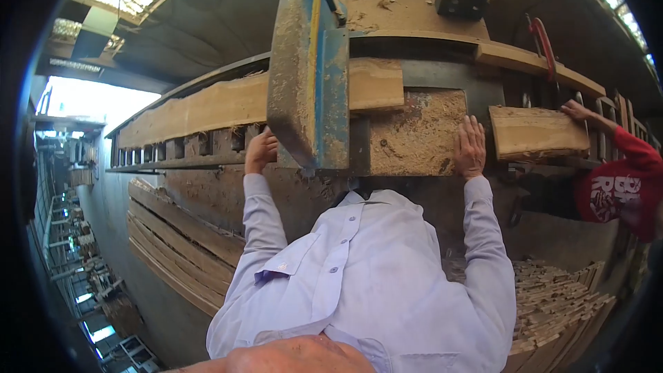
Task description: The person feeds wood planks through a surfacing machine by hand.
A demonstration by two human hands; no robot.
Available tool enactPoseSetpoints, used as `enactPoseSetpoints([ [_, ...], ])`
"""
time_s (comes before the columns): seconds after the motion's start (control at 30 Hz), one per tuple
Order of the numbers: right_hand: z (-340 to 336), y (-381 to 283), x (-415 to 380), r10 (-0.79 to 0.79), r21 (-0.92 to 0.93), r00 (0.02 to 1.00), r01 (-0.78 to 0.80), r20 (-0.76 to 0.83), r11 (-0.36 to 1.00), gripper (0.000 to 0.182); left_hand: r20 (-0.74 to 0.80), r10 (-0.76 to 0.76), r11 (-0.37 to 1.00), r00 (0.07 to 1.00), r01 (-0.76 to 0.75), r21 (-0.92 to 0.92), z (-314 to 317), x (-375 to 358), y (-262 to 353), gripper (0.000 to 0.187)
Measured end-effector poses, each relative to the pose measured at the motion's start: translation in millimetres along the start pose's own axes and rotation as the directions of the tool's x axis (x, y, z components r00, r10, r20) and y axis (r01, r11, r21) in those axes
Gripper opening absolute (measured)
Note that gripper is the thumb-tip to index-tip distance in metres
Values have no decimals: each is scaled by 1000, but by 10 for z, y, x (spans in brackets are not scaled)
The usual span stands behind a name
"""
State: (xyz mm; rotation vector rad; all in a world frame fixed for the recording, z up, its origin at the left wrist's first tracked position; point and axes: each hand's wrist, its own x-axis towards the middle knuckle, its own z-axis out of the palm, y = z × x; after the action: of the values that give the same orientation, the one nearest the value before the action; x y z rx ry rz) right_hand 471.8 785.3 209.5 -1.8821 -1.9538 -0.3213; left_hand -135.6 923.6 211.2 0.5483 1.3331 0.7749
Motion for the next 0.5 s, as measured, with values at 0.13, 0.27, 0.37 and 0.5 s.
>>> enactPoseSetpoints([
  [0.13, 76, 32, -63, 120, 195, 992, -126, 42, 973, 38, -429, 157, 939, 889, -268, -213, -312, 110, 229, 60],
  [0.27, 89, 123, -53, 325, 104, 946, -323, 2, 941, 47, -333, 254, 853, 908, -372, -365, -826, 654, 253, 52],
  [0.37, 172, 217, -56, 443, 100, 894, -435, -65, 895, 54, -312, 298, 836, 902, -404, -371, -845, 853, 199, 45],
  [0.5, 191, 295, -51, 493, 115, 869, -486, -45, 867, 57, -286, 262, 885, 922, -348, -310, -776, 860, 173, 37],
])
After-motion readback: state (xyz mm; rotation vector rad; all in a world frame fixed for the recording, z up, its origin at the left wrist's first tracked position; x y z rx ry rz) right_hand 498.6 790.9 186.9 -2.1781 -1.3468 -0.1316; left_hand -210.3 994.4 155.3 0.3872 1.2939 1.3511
